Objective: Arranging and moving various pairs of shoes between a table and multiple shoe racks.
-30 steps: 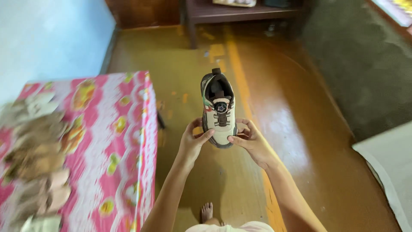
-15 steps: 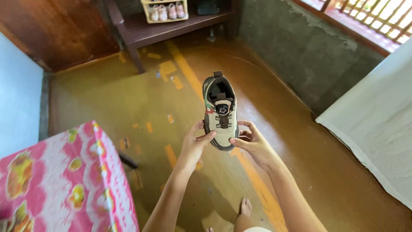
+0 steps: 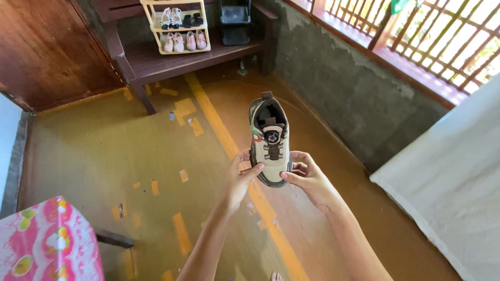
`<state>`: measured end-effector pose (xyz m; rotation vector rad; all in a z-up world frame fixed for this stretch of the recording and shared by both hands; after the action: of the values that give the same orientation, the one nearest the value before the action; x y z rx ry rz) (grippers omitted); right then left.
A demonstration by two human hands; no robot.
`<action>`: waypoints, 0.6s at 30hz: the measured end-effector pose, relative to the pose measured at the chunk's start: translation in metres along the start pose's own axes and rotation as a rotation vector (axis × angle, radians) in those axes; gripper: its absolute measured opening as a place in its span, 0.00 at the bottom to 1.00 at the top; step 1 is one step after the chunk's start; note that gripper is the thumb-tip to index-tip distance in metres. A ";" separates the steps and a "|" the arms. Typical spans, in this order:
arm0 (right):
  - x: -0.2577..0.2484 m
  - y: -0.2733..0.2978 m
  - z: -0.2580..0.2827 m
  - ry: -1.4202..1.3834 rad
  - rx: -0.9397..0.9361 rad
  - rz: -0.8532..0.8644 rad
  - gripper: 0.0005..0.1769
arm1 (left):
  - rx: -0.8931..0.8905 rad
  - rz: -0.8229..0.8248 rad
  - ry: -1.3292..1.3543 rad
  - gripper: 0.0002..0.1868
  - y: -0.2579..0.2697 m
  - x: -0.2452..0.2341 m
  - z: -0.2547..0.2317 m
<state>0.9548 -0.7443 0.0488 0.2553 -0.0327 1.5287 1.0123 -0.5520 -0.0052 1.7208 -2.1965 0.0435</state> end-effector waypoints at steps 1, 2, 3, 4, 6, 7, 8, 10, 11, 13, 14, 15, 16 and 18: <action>-0.009 -0.013 0.003 0.003 -0.002 0.008 0.40 | 0.006 -0.006 0.002 0.30 -0.017 0.005 0.005; -0.017 -0.026 0.005 0.016 0.010 0.010 0.40 | 0.077 -0.003 0.003 0.30 -0.033 0.009 0.007; -0.025 -0.039 0.006 0.030 0.021 0.013 0.40 | 0.148 -0.001 0.004 0.29 -0.049 0.012 0.009; -0.032 -0.052 0.007 0.031 0.023 0.020 0.40 | 0.149 -0.008 0.006 0.29 -0.059 0.017 0.003; -0.044 -0.080 0.009 0.030 0.004 0.035 0.40 | 0.091 -0.056 -0.077 0.30 -0.080 0.022 -0.005; -0.046 -0.093 0.011 0.030 0.006 0.041 0.40 | 0.091 -0.063 -0.076 0.30 -0.096 0.022 -0.002; -0.048 -0.106 0.013 0.024 -0.001 0.046 0.40 | 0.093 -0.077 -0.016 0.31 -0.112 0.021 0.001; -0.050 -0.135 0.016 0.018 -0.006 0.053 0.40 | 0.093 -0.093 0.044 0.33 -0.141 0.015 0.001; -0.050 -0.150 0.016 0.015 -0.004 0.058 0.40 | 0.094 -0.107 0.026 0.34 -0.155 0.011 -0.002; -0.049 -0.182 0.017 0.010 -0.008 0.065 0.40 | 0.100 -0.121 0.006 0.34 -0.184 0.002 -0.009; -0.046 -0.197 0.019 0.006 -0.002 0.064 0.40 | 0.062 -0.139 -0.034 0.35 -0.201 -0.004 -0.012; -0.043 -0.214 0.021 0.003 0.003 0.064 0.40 | 0.023 -0.156 -0.074 0.36 -0.218 -0.011 -0.015; -0.040 -0.231 0.022 0.001 0.001 0.061 0.40 | 0.024 -0.153 -0.077 0.36 -0.232 -0.015 -0.024; -0.033 -0.268 0.026 -0.021 0.012 0.053 0.41 | 0.043 -0.123 -0.072 0.35 -0.263 -0.023 -0.045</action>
<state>1.2219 -0.7869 0.0298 0.2821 -0.0473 1.5796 1.2770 -0.5885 -0.0188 1.9059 -2.1488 -0.0021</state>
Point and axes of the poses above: each hand's wrist, its own y-axis away from the middle knuckle, its own x-axis out of the palm, z = x × y, the point moved 6 cm from there along -y, towards the middle knuckle, and after that the axes turned 6 degrees about -x, right-handed, at the moved point
